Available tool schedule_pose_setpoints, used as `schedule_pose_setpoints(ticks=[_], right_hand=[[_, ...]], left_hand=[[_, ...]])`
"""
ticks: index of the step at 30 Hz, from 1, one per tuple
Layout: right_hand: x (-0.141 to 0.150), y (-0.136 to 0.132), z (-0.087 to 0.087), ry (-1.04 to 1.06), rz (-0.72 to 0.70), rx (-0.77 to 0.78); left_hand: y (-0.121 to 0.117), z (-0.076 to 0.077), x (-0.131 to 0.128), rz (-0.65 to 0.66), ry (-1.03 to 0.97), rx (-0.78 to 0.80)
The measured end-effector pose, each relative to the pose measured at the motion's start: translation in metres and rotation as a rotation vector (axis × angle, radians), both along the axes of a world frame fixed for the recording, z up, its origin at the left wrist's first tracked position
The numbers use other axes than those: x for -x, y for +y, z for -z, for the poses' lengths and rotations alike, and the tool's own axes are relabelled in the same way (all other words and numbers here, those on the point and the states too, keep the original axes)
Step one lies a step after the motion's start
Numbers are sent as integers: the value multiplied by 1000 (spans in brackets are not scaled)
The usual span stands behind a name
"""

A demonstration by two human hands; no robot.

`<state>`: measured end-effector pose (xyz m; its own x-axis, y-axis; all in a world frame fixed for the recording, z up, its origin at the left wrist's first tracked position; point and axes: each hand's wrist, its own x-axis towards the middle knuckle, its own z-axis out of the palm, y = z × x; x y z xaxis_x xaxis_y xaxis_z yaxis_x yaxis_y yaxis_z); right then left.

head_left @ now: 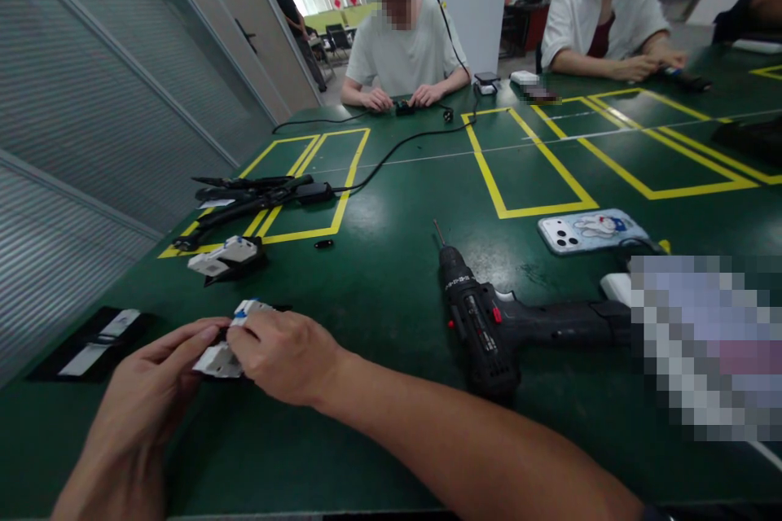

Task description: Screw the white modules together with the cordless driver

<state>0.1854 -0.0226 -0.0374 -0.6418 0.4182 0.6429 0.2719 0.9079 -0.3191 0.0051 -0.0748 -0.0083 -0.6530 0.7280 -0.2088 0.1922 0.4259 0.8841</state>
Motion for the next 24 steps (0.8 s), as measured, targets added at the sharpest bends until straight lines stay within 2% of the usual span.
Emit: schedule_pose_setpoints(ticks=[2, 7, 15, 24], right_hand=[[1, 0, 2, 14, 9, 43], [4, -1, 3, 53, 40, 133], [5, -2, 5, 78, 36, 138], [8, -2, 9, 102, 37, 145]], left_hand=[[0, -1, -2, -9, -47, 15], [0, -4, -10, -40, 23, -3], [0, -5, -13, -29, 101, 14], [4, -9, -16, -6, -92, -43]])
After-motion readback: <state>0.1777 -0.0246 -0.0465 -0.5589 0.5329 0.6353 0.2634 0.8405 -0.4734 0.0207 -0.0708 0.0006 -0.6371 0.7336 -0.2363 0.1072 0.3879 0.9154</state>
